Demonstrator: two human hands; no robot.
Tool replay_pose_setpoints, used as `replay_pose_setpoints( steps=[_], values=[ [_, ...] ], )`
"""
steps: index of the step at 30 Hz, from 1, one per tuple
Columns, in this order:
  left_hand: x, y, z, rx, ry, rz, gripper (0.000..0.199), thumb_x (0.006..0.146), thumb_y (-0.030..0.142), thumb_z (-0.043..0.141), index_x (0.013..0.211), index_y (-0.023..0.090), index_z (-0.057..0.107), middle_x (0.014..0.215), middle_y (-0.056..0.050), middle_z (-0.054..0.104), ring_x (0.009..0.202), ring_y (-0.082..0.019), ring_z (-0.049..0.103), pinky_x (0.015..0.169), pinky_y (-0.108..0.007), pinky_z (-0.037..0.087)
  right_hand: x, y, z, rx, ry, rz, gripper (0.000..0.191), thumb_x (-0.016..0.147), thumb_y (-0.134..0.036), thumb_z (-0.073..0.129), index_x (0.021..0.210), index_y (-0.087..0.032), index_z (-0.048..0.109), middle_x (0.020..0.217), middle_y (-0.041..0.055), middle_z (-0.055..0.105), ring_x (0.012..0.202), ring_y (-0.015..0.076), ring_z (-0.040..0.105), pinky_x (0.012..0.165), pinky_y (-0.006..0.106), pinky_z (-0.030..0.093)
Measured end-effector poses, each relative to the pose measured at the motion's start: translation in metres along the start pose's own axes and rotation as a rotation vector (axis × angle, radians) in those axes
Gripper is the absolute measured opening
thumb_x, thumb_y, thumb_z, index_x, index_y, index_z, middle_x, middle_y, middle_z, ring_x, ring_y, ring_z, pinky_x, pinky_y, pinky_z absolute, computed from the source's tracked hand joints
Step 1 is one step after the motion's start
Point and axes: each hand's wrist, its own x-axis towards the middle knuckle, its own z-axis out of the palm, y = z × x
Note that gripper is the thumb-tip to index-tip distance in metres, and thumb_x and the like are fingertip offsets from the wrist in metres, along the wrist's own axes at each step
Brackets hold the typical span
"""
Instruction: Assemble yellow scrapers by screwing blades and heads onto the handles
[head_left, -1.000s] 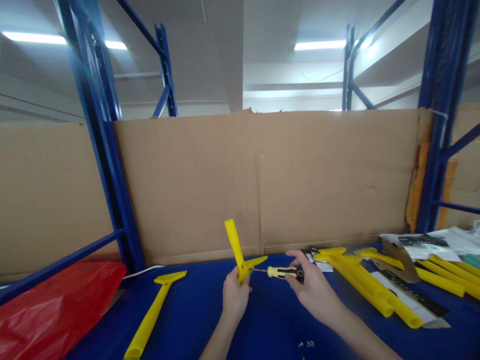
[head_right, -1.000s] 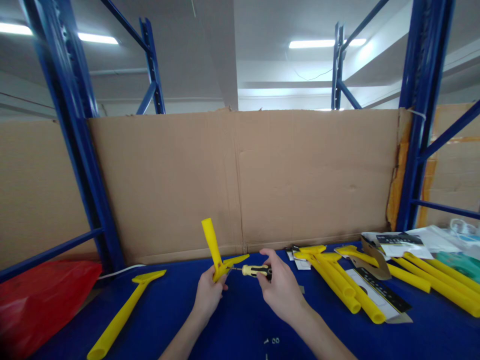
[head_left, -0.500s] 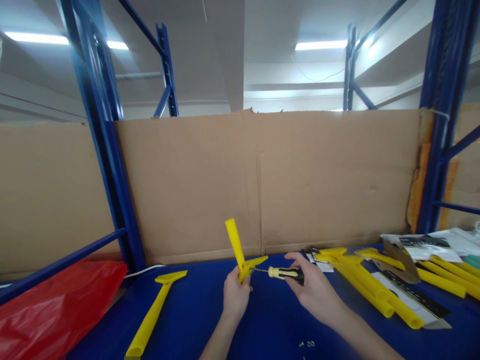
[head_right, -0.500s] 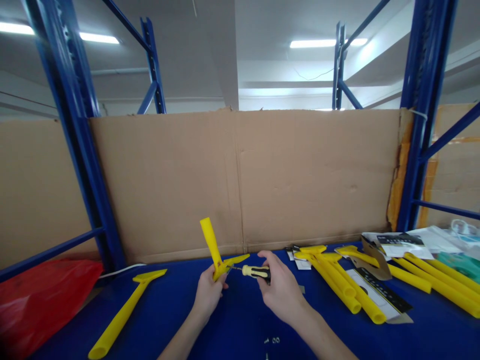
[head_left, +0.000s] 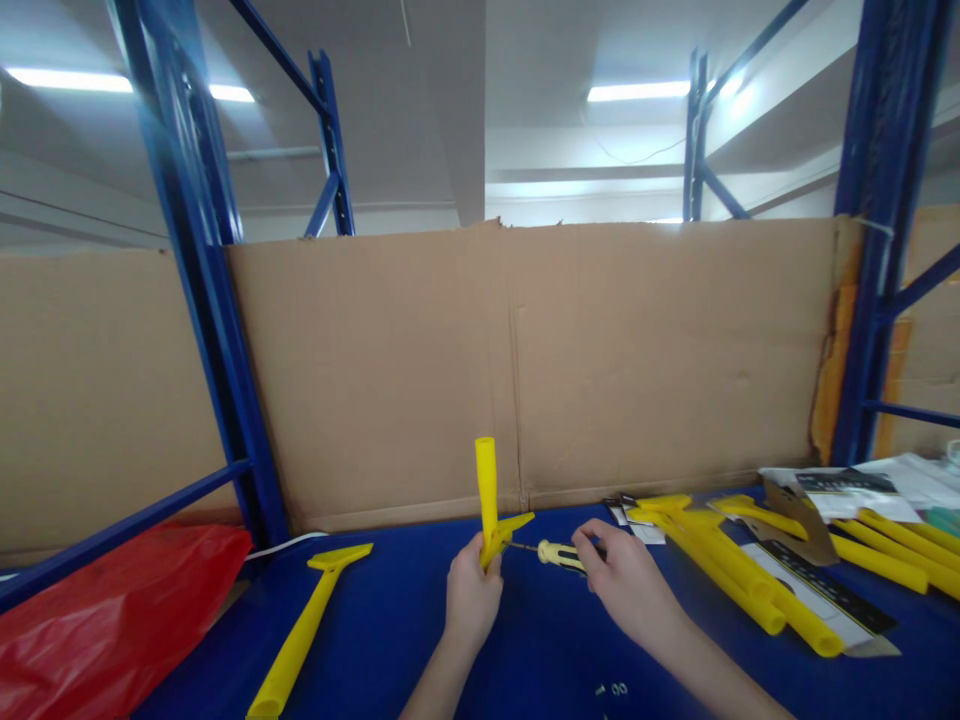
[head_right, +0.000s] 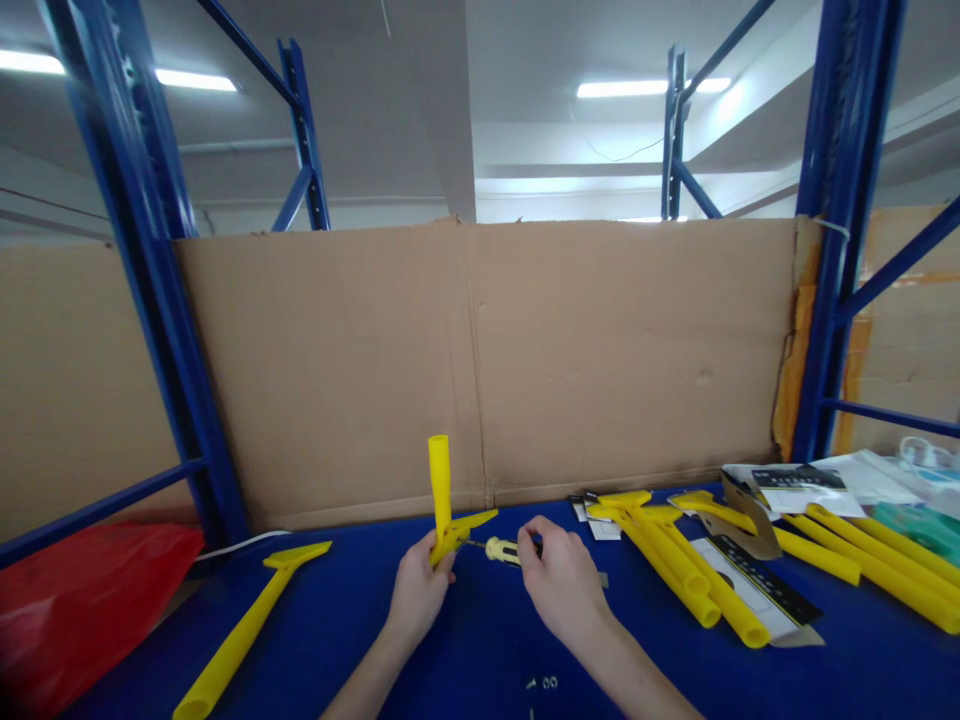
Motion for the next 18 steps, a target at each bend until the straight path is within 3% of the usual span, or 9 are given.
replay_pose_setpoints(
  steps=[3,6,9,13,18],
  values=[
    [-0.001,0.001,0.001,0.0,0.008,-0.028,0.017,0.075,0.017,0.055,0.09,0.015,0.064,0.073,-0.003,0.067,0.058,-0.015,0.062,0.051,-0.021,0.045,0.003,0.006,0.001,0.073,-0.026,0.01,0.024,0.086,-0.032,0.038,0.087,-0.021,0.058,0.058,0.0003,0.059,0.056,0.0183,0.059,0.052,0.026,0.036],
    [-0.002,0.005,0.002,-0.003,0.013,-0.1,0.021,0.079,0.015,0.049,0.096,0.012,0.06,0.065,-0.001,0.061,0.051,-0.014,0.059,0.045,-0.02,0.042,0.004,0.011,0.002,0.021,0.026,-0.093,0.033,0.08,-0.031,0.048,0.111,-0.02,0.054,0.08,0.0041,0.066,0.072,0.0204,0.063,0.063,0.028,0.043],
    [-0.003,0.006,0.002,0.02,0.01,-0.109,0.021,0.08,0.014,0.047,0.097,0.012,0.059,0.061,0.001,0.057,0.051,-0.014,0.059,0.044,-0.019,0.04,0.0,0.01,0.001,-0.06,0.05,-0.208,0.039,0.074,-0.024,0.054,0.113,-0.022,0.055,0.097,0.0066,0.067,0.085,0.0219,0.063,0.071,0.029,0.044],
    [-0.002,0.004,0.001,0.053,0.006,-0.047,0.02,0.08,0.013,0.047,0.095,0.014,0.06,0.063,0.001,0.058,0.053,-0.013,0.058,0.046,-0.019,0.039,-0.006,0.004,0.002,-0.063,-0.032,-0.26,0.018,0.079,-0.029,0.05,0.09,-0.023,0.064,0.08,0.0036,0.07,0.074,0.0201,0.063,0.063,0.026,0.042],
    [-0.001,0.0,-0.001,0.037,0.052,-0.022,0.018,0.08,0.014,0.048,0.093,0.016,0.06,0.064,0.001,0.059,0.056,-0.012,0.059,0.049,-0.019,0.04,-0.005,0.006,0.013,0.175,-0.151,-0.116,0.029,0.085,-0.033,0.039,0.089,-0.018,0.063,0.05,-0.0016,0.059,0.049,0.0149,0.056,0.048,0.022,0.035]
  ],
)
